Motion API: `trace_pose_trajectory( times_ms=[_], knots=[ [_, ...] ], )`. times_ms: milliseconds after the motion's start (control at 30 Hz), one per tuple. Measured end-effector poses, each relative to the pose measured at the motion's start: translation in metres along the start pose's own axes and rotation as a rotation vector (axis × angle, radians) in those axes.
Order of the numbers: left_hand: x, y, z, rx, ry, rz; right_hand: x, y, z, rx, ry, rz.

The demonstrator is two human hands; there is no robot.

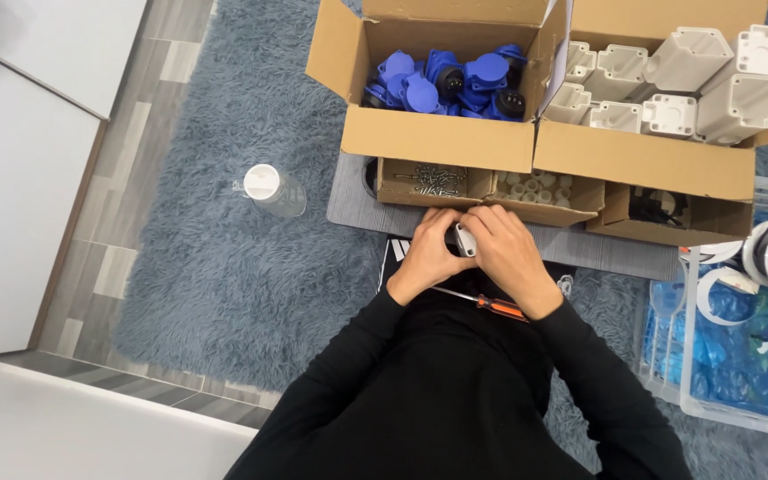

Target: Assembling LED light fixtures by attaching LED panels to housings using a screwdriver and connecting components.

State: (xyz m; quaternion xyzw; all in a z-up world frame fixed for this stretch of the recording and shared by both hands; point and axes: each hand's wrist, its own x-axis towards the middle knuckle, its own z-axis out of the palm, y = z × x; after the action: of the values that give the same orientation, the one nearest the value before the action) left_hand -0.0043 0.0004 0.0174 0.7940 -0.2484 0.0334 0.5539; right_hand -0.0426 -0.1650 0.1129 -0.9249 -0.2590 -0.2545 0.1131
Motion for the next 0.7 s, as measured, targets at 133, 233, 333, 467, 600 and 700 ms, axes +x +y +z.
trace_pose_trajectory(
  times_ms=[133, 233, 333, 467, 600, 700],
  knots=[
    [0.0, -0.006, 0.002, -0.004, -0.002, 0.011, -0.004, 0.002, 0.001, 0.025, -0.01, 0.008],
    [0.0, -0.005, 0.001, -0.003, 0.015, 0.009, -0.006, 0.002, 0.007, 0.051, 0.024, 0.028],
    [0.0, -0.002, 0.001, -0.004, 0.016, 0.022, -0.007, 0.0, 0.006, 0.099, 0.062, 0.068],
    [0.0, 0.008, -0.002, 0.039, 0.025, 0.053, -0.018, 0.002, 0.006, 0.137, 0.144, 0.106],
    [0.001, 0.023, -0.006, 0.075, 0.035, 0.13, -0.052, 0.014, 0.012, 0.094, 0.24, 0.226],
    [0.0, 0.036, -0.012, 0.064, 0.048, 0.148, -0.071, 0.017, 0.008, 0.094, 0.233, 0.351]
  ],
)
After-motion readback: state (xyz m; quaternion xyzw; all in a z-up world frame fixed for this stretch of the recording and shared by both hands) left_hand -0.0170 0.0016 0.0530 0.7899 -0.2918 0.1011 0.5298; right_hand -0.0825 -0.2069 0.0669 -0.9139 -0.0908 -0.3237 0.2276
